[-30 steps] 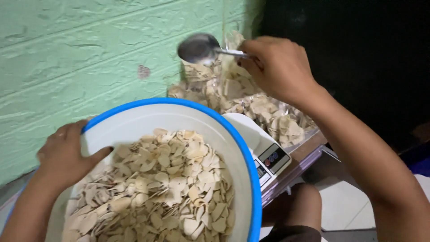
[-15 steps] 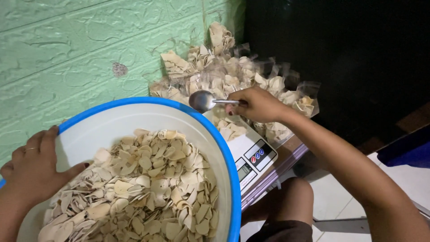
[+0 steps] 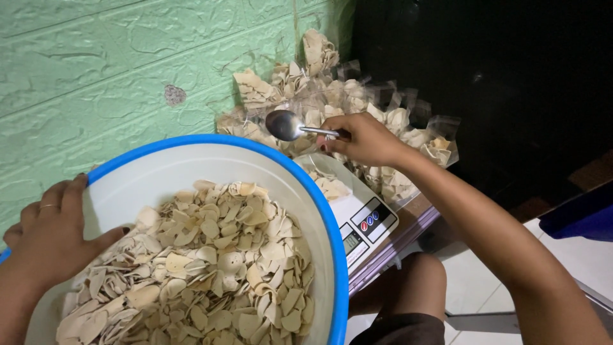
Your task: The person portions dry chips from a large blue and white bowl into small plastic bags using a spoon, weighing each bag on a digital scale and setting them aside.
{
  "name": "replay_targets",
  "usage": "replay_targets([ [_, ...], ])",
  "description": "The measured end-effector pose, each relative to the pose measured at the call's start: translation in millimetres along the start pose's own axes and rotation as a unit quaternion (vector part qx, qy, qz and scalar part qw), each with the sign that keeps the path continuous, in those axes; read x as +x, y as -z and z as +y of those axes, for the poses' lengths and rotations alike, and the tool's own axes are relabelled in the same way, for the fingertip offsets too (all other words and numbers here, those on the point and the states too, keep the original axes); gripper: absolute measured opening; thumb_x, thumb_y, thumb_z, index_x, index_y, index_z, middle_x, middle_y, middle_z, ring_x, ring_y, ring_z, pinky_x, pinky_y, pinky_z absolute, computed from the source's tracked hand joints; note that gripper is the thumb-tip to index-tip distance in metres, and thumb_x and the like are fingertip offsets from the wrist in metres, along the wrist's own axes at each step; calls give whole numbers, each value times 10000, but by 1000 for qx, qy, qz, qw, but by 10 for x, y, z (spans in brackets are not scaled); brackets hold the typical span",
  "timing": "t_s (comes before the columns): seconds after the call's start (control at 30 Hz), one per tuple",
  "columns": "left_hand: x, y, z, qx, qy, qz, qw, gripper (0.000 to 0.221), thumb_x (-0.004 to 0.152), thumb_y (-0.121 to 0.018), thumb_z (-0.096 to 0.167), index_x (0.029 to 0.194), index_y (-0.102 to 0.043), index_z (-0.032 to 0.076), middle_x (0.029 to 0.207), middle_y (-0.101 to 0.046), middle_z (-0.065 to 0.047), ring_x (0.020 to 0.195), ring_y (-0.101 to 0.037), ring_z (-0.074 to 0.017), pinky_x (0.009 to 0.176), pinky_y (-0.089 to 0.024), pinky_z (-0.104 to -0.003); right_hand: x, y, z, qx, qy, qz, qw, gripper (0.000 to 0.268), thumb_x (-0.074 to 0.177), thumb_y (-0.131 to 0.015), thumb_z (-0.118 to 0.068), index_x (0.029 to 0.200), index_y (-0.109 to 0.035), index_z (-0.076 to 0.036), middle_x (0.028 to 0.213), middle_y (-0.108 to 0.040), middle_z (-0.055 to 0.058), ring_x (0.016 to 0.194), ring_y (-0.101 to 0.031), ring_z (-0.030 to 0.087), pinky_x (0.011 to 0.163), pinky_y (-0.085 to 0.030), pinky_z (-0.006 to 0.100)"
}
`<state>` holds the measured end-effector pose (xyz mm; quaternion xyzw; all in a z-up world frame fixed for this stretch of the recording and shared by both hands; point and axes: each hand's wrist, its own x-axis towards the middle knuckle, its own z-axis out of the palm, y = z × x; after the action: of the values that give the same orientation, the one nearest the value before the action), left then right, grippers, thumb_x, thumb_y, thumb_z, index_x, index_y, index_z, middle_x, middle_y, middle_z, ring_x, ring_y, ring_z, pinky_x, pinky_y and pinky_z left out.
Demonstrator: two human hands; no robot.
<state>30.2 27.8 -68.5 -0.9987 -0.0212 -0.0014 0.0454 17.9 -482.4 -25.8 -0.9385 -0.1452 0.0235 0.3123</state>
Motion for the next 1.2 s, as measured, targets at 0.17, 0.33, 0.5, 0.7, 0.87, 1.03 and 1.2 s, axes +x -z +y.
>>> replay_targets([
  [0.17, -38, 67, 35, -8, 2, -13, 1000, 1177, 689, -647, 672, 1669, -135, 270, 1681, -262, -87, 1430, -359, -506, 1035, -384, -695, 6, 6, 30, 0, 9, 5, 1000, 99, 968, -707, -185, 1055, -743, -213, 776, -669, -35, 574, -478, 93, 537, -329, 270],
  [0.33, -44, 85, 44, -13, 5, -19, 1000, 1175, 685, -648, 670, 1666, -129, 283, 1686, -253, -92, 1436, -348, -500, 1043, -374, -687, 5, -50, 98, 10, 12, 20, 1000, 76, 991, -683, -210, 920, -687, -181, 730, -625, -32, 559, -483, 81, 514, -346, 248],
  [0.5, -29, 49, 36, -1, 6, -11, 1000, 1189, 685, -663, 670, 1671, -134, 269, 1681, -265, -101, 1433, -356, -505, 1042, -385, -683, -5, -58, 122, 27, 45, 51, 997, 115, 1041, -610, -218, 947, -659, -174, 747, -602, -25, 611, -500, 99, 576, -370, 276],
  [0.7, -35, 33, 17, 2, -3, -4, 1000, 1190, 680, -626, 709, 1672, -144, 263, 1673, -283, -101, 1427, -375, -509, 1033, -398, -686, -61, -208, 8, 27, -83, 63, 994, 103, 1051, -582, -162, 1007, -674, -156, 794, -660, 13, 618, -567, 111, 568, -439, 246],
  [0.87, 7, -11, -9, 11, 3, 0, 1000, 1210, 660, -634, 719, 1670, -129, 283, 1684, -267, -61, 1422, -388, -497, 1036, -399, -696, -70, -564, -53, 37, -200, 43, 978, 511, 907, -754, -448, 1231, -576, -95, 996, -679, 100, 781, -664, 201, 653, -561, 292],
  [1.03, 30, -64, -36, 26, 2, -2, 1000, 1234, 667, -630, 737, 1683, -113, 264, 1676, -264, -68, 1417, -390, -470, 1036, -403, -655, -11, -816, 132, 61, -221, 15, 973, 291, 1029, -651, -377, 870, -574, -146, 749, -681, 32, 587, -613, 124, 496, -458, 249],
  [1.2, 37, -36, 7, 35, 17, -15, 999, 1237, 674, -655, 731, 1681, -99, 280, 1682, -250, -61, 1430, -384, -450, 1042, -408, -650, 59, -881, 451, 67, -112, 0, 991, 178, 1064, -543, -294, 957, -588, -160, 807, -651, 33, 606, -548, 137, 546, -405, 294],
])
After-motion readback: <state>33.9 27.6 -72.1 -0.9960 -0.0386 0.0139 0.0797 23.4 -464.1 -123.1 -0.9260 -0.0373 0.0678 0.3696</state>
